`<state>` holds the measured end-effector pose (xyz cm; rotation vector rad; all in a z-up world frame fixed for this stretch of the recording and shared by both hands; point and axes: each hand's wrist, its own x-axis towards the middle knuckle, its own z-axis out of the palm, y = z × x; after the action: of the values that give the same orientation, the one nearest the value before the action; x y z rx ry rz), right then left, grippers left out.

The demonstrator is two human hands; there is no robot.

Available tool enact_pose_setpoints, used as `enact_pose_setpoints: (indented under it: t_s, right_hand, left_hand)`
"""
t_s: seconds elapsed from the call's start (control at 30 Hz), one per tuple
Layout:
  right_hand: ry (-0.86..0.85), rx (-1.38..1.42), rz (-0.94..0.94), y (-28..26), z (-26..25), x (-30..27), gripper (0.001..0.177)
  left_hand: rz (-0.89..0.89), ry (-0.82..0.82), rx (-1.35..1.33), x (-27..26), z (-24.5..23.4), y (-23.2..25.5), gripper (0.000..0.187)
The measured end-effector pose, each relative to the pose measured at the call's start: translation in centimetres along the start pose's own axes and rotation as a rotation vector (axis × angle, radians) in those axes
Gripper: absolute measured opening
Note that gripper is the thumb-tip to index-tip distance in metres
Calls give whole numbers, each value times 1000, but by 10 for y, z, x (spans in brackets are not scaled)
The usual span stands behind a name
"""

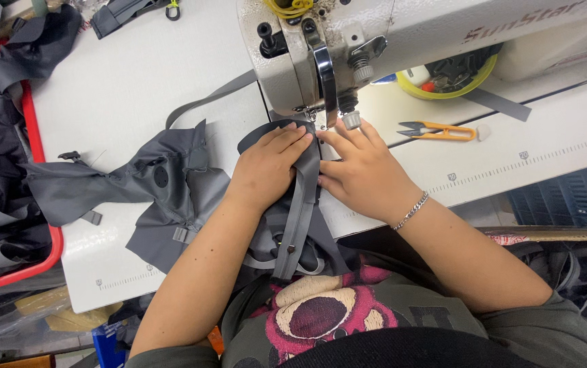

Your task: The person sews fabric panels and straps onto a gray backpack using a sewing machine, then sorts through fabric scraps and begins aligning a new fabric piece with a webbing strap.

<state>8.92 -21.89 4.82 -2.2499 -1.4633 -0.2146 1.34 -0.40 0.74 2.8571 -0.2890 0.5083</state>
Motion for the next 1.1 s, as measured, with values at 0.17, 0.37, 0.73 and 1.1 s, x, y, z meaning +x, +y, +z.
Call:
enact_pose_setpoints:
  t_s: [0.17, 0.37, 0.73, 1.1]
  right_hand:
    - [58, 86, -18, 18, 13, 1, 13]
    - [64, 93, 15, 24, 24, -1, 15]
    - [36, 87, 53, 21, 23, 1, 15]
    - [8, 113, 56, 20, 16, 2, 17]
  left_hand:
    - [13, 47, -13, 6, 4, -2, 51]
    - [23, 55, -40, 7, 14, -10, 52]
    - [-1, 69, -11, 10, 13, -8, 53]
    - [19, 62, -20, 9, 14, -10, 53]
